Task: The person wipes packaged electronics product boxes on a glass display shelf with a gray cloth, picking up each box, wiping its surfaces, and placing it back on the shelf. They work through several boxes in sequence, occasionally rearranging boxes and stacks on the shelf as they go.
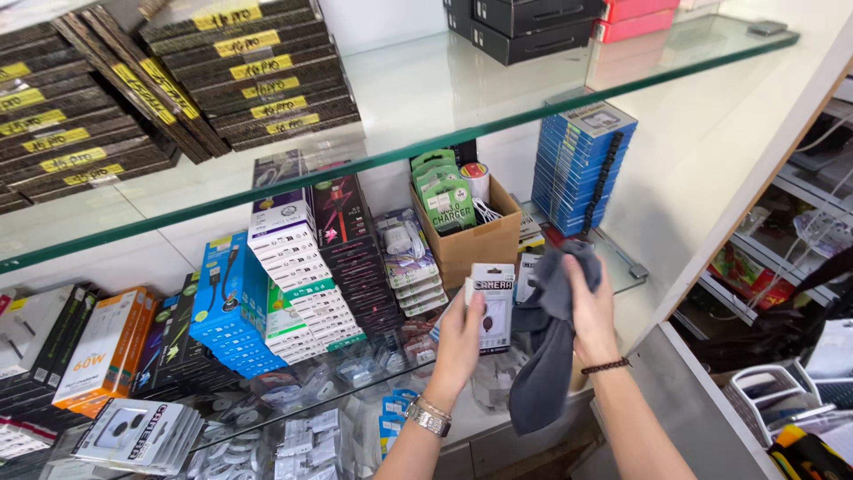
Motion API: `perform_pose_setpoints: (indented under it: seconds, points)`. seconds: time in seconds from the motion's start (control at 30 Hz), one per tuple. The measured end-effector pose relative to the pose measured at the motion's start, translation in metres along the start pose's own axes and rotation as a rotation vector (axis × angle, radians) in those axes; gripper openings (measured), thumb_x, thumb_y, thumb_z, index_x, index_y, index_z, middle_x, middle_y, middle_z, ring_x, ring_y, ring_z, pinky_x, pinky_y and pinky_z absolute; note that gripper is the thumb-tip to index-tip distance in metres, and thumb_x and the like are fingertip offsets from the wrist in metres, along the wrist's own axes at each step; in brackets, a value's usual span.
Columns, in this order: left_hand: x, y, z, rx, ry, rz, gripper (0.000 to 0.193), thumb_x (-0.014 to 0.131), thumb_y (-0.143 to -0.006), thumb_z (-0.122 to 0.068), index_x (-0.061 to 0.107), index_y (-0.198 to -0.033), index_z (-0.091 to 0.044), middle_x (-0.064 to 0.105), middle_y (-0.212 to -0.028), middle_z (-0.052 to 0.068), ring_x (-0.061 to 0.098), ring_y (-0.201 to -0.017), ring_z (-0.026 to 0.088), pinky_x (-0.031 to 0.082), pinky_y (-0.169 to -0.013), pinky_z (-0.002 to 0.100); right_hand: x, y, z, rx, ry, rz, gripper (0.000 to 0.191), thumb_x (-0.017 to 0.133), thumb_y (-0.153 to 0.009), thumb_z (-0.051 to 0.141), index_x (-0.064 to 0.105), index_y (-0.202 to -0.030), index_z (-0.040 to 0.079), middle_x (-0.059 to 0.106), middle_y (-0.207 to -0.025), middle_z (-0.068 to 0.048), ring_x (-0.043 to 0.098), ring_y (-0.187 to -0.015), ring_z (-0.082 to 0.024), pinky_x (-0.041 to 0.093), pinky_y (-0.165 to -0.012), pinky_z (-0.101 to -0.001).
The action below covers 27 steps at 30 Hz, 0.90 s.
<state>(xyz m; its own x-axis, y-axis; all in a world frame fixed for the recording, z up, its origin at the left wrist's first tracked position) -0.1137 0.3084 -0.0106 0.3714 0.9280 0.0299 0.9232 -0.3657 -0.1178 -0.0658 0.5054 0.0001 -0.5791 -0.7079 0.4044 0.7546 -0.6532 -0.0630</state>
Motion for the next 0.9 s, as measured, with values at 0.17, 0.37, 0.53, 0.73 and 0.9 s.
perform_pose_setpoints:
  seconds: [0.17,0.37,0.53,0.73,0.9]
  points:
    - [0.005,0.014,-0.036,0.215,-0.285,-0.07,0.035,0.052,-0.104,-0.022,0.061,-0.129,0.001,0.074,-0.089,0.009,0.065,-0.09,0.009,0.054,-0.075,0.03,0.053,0.018,0.029,-0.467,0.425,0.204,0.035,0.069,-0.099,0.018,0.06,-0.13,0.004,0.069,-0.12,-0.008,0.063,-0.111,-0.018,0.049,-0.098,-0.0331]
    - [-0.007,0.012,-0.042,0.34,-0.06,0.007,0.036,0.051,-0.108,-0.028,0.065,-0.118,0.004,0.07,-0.095,0.002,0.059,-0.088,0.009,0.051,-0.08,0.028,0.014,-0.019,-0.015,0.117,-0.024,0.203,0.043,0.067,-0.094,0.024,0.062,-0.133,0.006,0.073,-0.117,-0.004,0.069,-0.102,-0.014,0.053,-0.093,-0.035]
    - [0.009,-0.007,0.006,0.104,0.01,0.106,0.045,0.05,-0.109,-0.035,0.07,-0.104,0.005,0.067,-0.088,0.004,0.055,-0.081,0.008,0.048,-0.073,0.026,0.025,0.002,-0.043,0.469,-0.095,0.517,0.049,0.071,-0.087,0.023,0.063,-0.132,0.003,0.076,-0.116,-0.004,0.071,-0.105,-0.016,0.055,-0.093,-0.0331]
    - [-0.008,-0.02,0.019,-0.001,0.176,0.023,0.049,0.047,-0.104,-0.041,0.071,-0.106,0.001,0.074,-0.094,0.003,0.066,-0.085,0.01,0.052,-0.079,0.028,-0.02,0.014,0.002,0.213,0.011,0.324,0.044,0.072,-0.088,0.02,0.066,-0.128,0.002,0.074,-0.11,-0.006,0.069,-0.096,-0.018,0.054,-0.084,-0.0358]
    - [0.032,-0.037,-0.015,0.192,-0.232,-0.053,0.053,0.045,-0.107,-0.046,0.071,-0.111,0.0,0.074,-0.098,0.014,0.069,-0.094,0.025,0.052,-0.086,0.039,-0.03,0.035,0.0,-0.03,0.205,0.317,0.055,0.081,-0.079,0.011,0.06,-0.13,0.008,0.068,-0.111,-0.001,0.064,-0.1,-0.01,0.053,-0.085,-0.0271]
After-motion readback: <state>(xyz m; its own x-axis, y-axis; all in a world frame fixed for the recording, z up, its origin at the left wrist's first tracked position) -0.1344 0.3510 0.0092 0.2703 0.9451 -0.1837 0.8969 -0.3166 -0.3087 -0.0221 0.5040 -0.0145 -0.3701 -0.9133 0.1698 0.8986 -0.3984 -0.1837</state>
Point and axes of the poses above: each hand's wrist, its own y-axis away from the middle knuckle, its own x-axis out of the palm, z = x × y, the point moved 10 cm from there along -y, towards the middle knuckle
